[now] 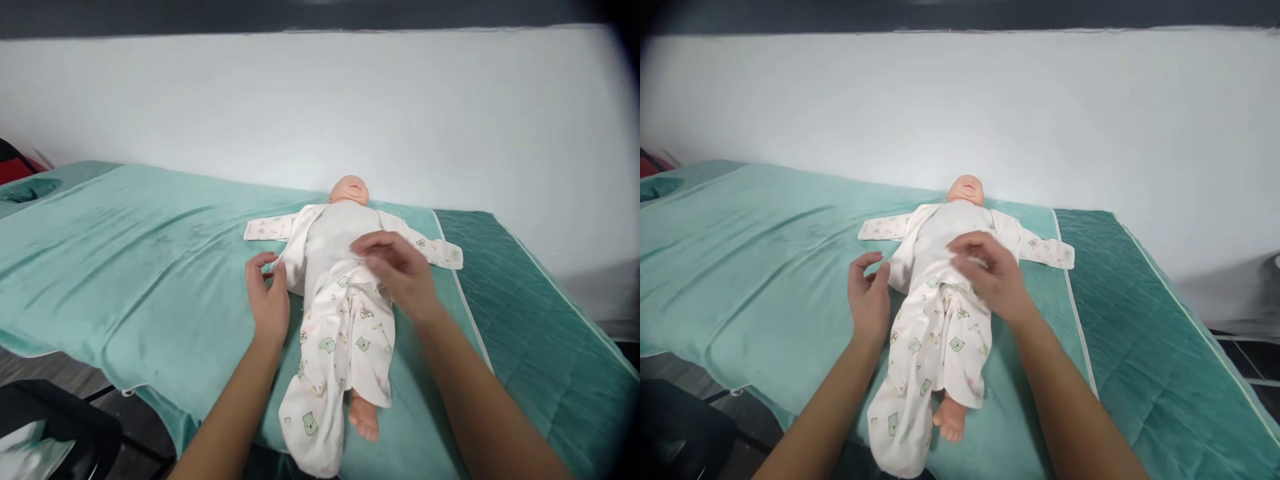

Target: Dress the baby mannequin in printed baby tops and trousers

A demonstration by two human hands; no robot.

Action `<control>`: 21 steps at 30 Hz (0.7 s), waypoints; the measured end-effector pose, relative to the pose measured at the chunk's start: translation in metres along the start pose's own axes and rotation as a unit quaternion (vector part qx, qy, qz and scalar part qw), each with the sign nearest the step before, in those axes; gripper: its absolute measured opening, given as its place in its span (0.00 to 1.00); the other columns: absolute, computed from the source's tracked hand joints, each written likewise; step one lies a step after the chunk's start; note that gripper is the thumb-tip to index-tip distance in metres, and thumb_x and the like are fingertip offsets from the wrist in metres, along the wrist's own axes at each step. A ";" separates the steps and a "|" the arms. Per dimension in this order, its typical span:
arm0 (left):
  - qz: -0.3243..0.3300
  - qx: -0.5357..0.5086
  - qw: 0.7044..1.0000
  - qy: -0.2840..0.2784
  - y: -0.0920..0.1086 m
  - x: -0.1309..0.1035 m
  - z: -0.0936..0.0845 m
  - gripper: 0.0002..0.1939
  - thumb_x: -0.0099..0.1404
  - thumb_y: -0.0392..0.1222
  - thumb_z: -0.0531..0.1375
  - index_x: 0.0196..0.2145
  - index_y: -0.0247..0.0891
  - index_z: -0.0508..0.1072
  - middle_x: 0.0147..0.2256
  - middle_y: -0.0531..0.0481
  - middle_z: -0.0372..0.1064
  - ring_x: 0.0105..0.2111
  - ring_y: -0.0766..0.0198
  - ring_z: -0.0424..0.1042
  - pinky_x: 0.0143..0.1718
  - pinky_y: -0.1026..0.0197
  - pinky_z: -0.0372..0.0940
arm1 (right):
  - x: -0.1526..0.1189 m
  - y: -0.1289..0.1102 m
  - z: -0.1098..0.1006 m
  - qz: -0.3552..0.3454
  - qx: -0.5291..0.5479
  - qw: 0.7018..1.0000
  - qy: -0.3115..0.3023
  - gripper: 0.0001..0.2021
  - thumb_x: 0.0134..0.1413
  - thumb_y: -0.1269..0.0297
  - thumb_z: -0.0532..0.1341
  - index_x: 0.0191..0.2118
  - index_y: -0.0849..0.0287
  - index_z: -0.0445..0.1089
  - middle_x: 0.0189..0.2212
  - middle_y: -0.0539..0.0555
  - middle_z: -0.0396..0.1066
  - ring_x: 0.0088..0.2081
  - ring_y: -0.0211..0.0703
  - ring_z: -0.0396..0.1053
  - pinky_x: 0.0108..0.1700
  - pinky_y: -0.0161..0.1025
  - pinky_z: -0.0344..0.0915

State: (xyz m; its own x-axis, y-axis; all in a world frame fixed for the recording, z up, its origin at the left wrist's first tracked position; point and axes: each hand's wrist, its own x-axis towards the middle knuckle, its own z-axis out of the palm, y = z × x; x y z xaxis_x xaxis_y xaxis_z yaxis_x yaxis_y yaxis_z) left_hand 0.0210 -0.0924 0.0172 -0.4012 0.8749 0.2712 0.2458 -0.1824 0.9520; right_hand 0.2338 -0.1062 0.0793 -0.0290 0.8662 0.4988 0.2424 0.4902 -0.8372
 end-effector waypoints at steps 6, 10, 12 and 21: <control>-0.044 0.029 0.997 -0.064 -0.009 0.017 0.011 0.22 0.65 0.51 0.59 0.54 0.41 0.67 0.55 0.42 0.67 0.53 0.54 0.68 0.54 0.54 0.62 | -0.003 0.056 -0.048 0.146 -0.208 0.931 0.262 0.15 0.56 0.49 0.60 0.39 0.57 0.68 0.38 0.57 0.73 0.42 0.48 0.70 0.46 0.46 0.65; 0.002 0.073 0.988 -0.138 -0.009 0.030 0.022 0.14 0.63 0.45 0.60 0.44 0.38 0.75 0.46 0.44 0.74 0.48 0.53 0.71 0.54 0.52 0.61 | -0.010 0.085 -0.060 0.277 -0.285 0.908 0.134 0.20 0.53 0.42 0.59 0.31 0.57 0.68 0.30 0.57 0.73 0.34 0.49 0.68 0.39 0.45 0.61; 0.007 0.064 0.990 -0.123 -0.005 0.030 0.022 0.12 0.64 0.45 0.58 0.41 0.38 0.76 0.43 0.46 0.75 0.45 0.55 0.72 0.51 0.53 0.63 | -0.011 0.088 -0.059 0.289 -0.244 0.917 0.122 0.19 0.49 0.43 0.63 0.31 0.57 0.69 0.30 0.55 0.73 0.33 0.47 0.68 0.37 0.43 0.61; 0.053 -0.084 0.984 -0.151 0.008 0.016 0.012 0.10 0.66 0.48 0.58 0.38 0.41 0.74 0.37 0.50 0.74 0.39 0.62 0.72 0.46 0.58 0.65 | -0.011 0.072 -0.053 0.213 0.030 0.970 0.112 0.17 0.53 0.46 0.62 0.28 0.55 0.69 0.28 0.48 0.69 0.31 0.42 0.65 0.34 0.37 0.61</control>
State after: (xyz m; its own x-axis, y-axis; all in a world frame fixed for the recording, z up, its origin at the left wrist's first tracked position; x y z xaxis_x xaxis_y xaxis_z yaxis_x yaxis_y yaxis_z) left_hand 0.0274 -0.0742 0.0273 -0.0953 0.9356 0.3399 0.1127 -0.3291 0.9376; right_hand 0.3025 -0.0857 0.0253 0.2740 0.9521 0.1360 0.1298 0.1035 -0.9861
